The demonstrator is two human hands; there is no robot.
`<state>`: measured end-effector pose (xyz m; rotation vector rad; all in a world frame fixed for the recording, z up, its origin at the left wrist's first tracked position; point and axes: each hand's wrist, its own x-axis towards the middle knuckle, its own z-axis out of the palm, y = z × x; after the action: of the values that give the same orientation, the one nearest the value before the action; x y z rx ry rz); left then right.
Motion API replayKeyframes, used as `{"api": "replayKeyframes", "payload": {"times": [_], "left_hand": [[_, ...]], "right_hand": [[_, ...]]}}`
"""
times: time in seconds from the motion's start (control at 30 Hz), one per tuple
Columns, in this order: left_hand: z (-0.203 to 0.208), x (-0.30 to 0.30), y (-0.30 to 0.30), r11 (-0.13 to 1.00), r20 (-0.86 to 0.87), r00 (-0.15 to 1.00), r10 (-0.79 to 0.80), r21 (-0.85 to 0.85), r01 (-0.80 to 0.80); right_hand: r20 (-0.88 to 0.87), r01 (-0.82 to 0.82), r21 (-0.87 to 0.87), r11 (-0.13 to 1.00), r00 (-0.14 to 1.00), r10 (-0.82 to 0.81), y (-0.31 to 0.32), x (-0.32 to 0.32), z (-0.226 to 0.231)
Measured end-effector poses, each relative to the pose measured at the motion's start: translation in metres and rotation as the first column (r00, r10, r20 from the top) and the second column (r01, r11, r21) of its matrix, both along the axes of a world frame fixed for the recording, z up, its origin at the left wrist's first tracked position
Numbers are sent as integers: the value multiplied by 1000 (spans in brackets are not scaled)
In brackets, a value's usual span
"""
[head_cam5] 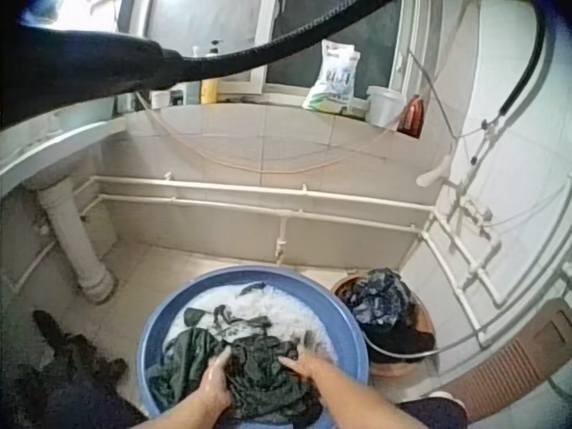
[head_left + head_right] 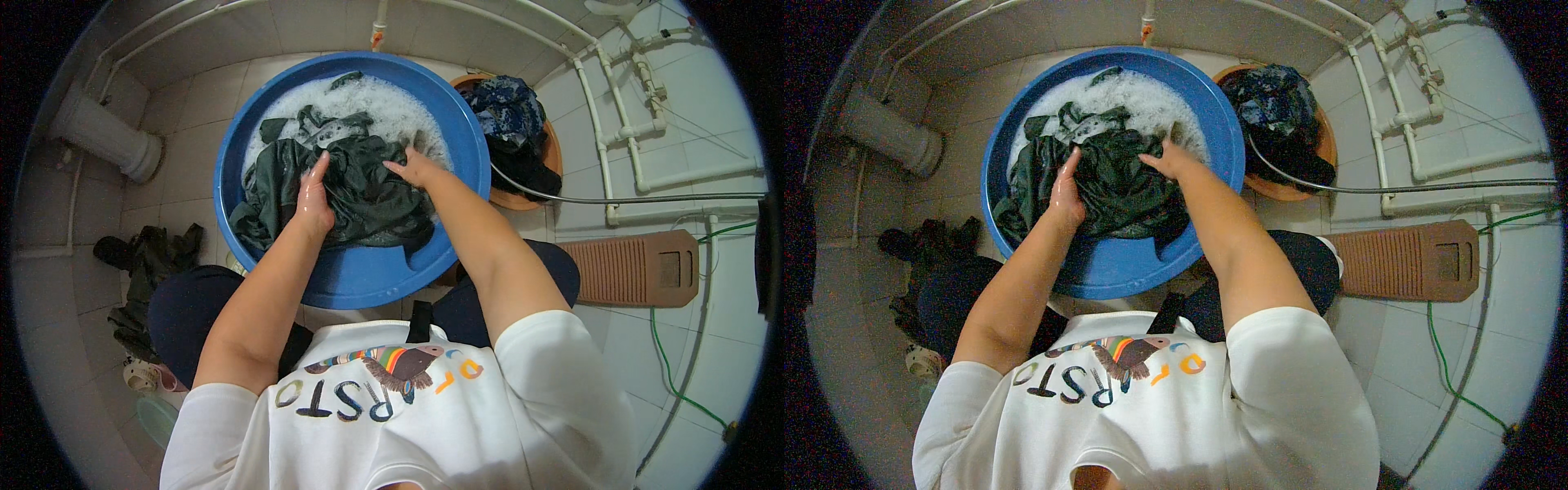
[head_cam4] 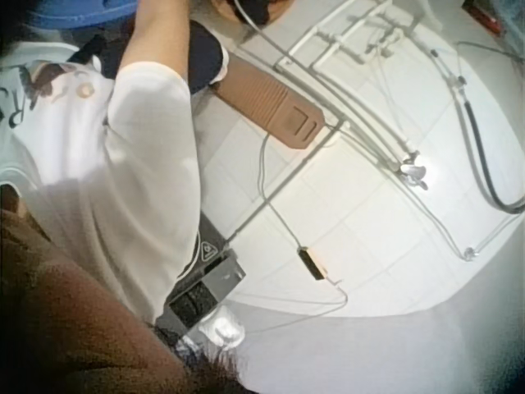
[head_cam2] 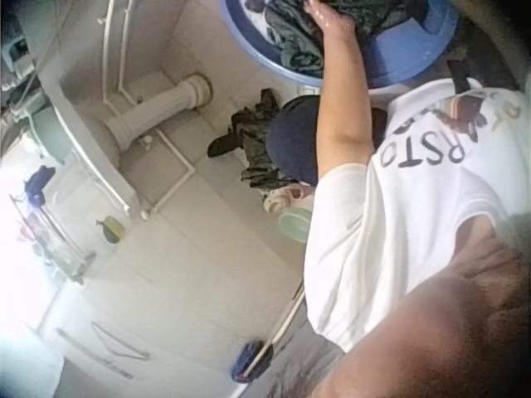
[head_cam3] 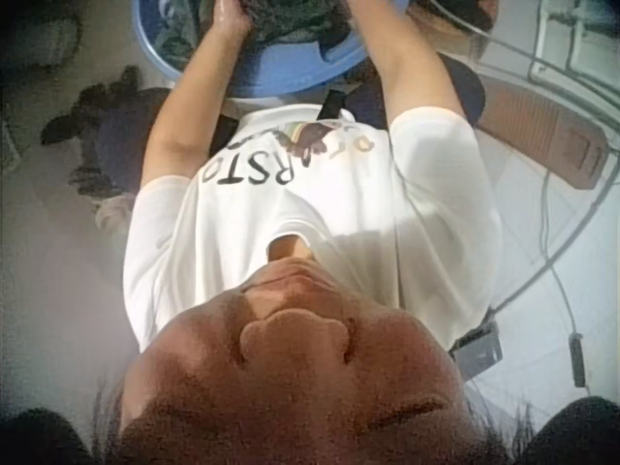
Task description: The person hand-washes dark green garments in a blue plastic basin filled with soapy water. They scrub the fabric by hand, wring out the water, and place the wet items into a separate orange basin. The person repeats this process for multiple pieces of clothing.
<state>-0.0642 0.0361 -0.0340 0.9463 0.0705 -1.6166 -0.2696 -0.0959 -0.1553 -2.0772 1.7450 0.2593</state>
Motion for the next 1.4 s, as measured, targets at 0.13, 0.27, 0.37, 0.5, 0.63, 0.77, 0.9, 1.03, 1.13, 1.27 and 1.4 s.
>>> {"api": "replayKeyframes", "payload": {"times": [0.13, 0.27, 0.37, 0.5, 0.63, 0.77, 0.9, 1.03, 1.13, 1.27, 1.4], "left_hand": [[8, 5, 8, 997, 140, 988, 72, 1, -72], [-17, 11, -4, 997, -26, 1000, -17, -77, 15], [15, 0, 3, 989, -143, 982, -121, -100, 107], [-88, 41, -2, 931, -509, 813, -282, -349, 105], [-76, 31, 8, 974, -442, 885, -149, -221, 54], [-29, 9, 11, 999, 120, 992, 32, -27, -29], [24, -8, 11, 996, -50, 997, -65, 52, 67], [-36, 0, 13, 902, -76, 990, 120, -408, -141], [-16, -3, 5, 977, -26, 992, 123, -175, -126], [29, 1, 8, 995, -181, 978, -101, -12, 100], [20, 1, 5, 999, -143, 989, 34, -15, -37]], "right_hand": [[-2, 75, 177, 981, 997, -76, 10, 24, 39], [517, 469, -67, 881, 771, -371, 33, 41, 91], [823, 71, -315, 946, 518, 235, 40, 60, 91], [653, -105, -615, 782, 489, 579, 116, 118, 170], [581, -279, -666, 691, 387, 716, 147, 122, 179], [556, -4, -726, 688, 586, 590, 109, 116, 143], [626, 156, -461, 874, 755, 195, 99, 106, 143], [629, -239, -582, 777, 473, 617, 142, 131, 183], [556, -185, -643, 743, 554, 620, 120, 124, 165], [390, 48, -415, 908, 911, 130, 47, 83, 124], [274, 325, -378, 867, 934, -230, 15, 25, 52]]}}
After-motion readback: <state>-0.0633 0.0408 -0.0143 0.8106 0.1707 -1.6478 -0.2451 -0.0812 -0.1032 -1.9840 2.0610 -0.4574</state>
